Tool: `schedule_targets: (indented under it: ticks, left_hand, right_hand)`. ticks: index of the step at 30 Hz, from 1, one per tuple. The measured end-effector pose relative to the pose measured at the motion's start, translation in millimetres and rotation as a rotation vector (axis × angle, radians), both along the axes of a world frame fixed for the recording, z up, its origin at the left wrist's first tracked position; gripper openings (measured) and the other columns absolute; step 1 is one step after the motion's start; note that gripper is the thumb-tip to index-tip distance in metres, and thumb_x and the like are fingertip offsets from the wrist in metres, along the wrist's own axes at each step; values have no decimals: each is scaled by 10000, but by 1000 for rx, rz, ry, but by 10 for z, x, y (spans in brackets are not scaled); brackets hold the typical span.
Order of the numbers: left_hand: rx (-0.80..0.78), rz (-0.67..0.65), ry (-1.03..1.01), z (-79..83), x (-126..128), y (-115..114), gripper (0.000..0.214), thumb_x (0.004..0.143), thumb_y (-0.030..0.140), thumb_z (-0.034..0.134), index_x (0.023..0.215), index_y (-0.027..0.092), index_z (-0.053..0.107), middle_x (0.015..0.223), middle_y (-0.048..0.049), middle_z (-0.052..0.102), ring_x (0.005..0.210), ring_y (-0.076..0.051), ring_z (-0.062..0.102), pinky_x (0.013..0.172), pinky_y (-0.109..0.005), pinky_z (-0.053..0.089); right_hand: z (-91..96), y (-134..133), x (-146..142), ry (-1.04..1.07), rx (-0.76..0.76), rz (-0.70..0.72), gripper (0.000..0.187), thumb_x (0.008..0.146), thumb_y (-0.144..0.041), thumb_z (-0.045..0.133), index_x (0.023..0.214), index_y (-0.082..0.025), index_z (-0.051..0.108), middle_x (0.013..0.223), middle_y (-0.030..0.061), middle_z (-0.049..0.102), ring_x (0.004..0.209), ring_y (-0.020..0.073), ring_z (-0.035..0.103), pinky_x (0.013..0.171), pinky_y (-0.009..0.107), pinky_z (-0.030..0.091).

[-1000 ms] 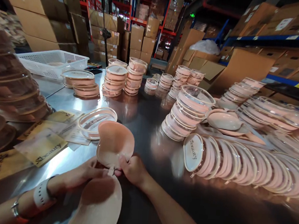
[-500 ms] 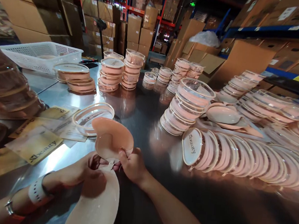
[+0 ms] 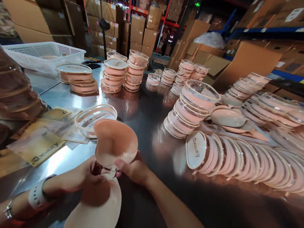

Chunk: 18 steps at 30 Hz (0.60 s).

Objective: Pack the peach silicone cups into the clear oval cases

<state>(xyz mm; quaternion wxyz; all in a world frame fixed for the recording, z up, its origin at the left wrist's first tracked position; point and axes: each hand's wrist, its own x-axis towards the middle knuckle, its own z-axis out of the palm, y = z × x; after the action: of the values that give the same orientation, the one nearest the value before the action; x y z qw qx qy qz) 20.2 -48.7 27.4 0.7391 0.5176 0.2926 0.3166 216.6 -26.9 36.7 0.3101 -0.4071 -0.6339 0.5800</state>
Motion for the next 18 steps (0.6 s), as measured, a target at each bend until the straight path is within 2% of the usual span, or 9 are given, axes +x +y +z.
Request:
schedule_targets:
  ticks: [3, 5, 8, 10, 11, 13, 15, 17, 18]
  left_hand:
    - [56, 35, 57, -13, 0, -10, 112, 691, 144, 722, 744, 163, 624, 632, 41, 581, 581, -87, 505, 539, -194, 388]
    - [87, 72, 82, -8, -2, -16, 94, 707, 129, 685, 767, 171, 626, 659, 38, 598, 595, -95, 510, 538, -200, 393]
    - [231, 81, 175, 66, -37, -13, 231, 710, 143, 698, 937, 187, 693, 841, -18, 720, 777, -176, 636, 649, -241, 495]
    - [363, 86, 285, 144, -124, 21, 344, 755, 215, 705, 1099, 206, 696, 928, -43, 764, 830, -212, 686, 702, -272, 539]
    - [419, 127, 342, 184, -198, 56, 365, 796, 279, 687, 1154, 207, 685, 940, -54, 775, 827, -220, 706, 715, -286, 553]
    - [505, 356, 464, 257, -415, 167, 372, 872, 410, 593, 1156, 186, 683, 913, -75, 784, 817, -230, 730, 737, -309, 566]
    - [580, 718, 662, 321, -705, 313, 405, 890, 473, 518, 1078, 159, 691, 881, -94, 779, 816, -245, 735, 748, -327, 558]
    - [633, 974, 996, 367, -1009, 451, 369, 888, 404, 500, 1081, 142, 673, 930, -111, 774, 846, -258, 727, 764, -330, 529]
    - [651, 1005, 1149, 378, -1144, 505, 364, 899, 356, 479, 1117, 126, 658, 964, -129, 768, 871, -268, 721, 766, -332, 513]
  right_hand:
    - [-52, 10, 11, -33, 26, 64, 407, 724, -552, 765, 876, -177, 722, 854, 52, 732, 814, 203, 667, 764, 324, 558]
    - [-71, 21, -6, -18, -2, 22, 394, 740, -520, 767, 967, -199, 735, 997, 65, 742, 955, 244, 667, 851, 371, 552]
    - [-60, 40, -48, 120, -124, -86, 411, 720, -535, 789, 981, -221, 738, 995, 65, 753, 952, 261, 684, 855, 390, 555]
    - [-33, 56, -64, 251, -220, -109, 516, 654, -608, 815, 975, -213, 726, 986, 77, 757, 936, 269, 697, 841, 393, 559]
    - [-18, 69, -61, 318, -272, -117, 553, 625, -654, 815, 926, -203, 710, 916, 75, 756, 875, 262, 705, 803, 386, 565]
    - [6, 109, -24, 472, -361, -151, 549, 608, -678, 818, 820, -205, 636, 671, 5, 686, 656, 195, 671, 699, 340, 556]
    - [16, 165, 51, 586, -386, -137, 489, 654, -609, 824, 767, -234, 532, 465, -112, 482, 420, 101, 505, 565, 263, 499]
    - [10, 218, 148, 658, -367, -16, 440, 730, -557, 769, 747, -255, 449, 402, -163, 313, 284, 58, 299, 419, 209, 382]
    - [2, 235, 196, 685, -368, 51, 417, 764, -543, 731, 747, -259, 426, 402, -166, 291, 257, 50, 224, 373, 200, 315]
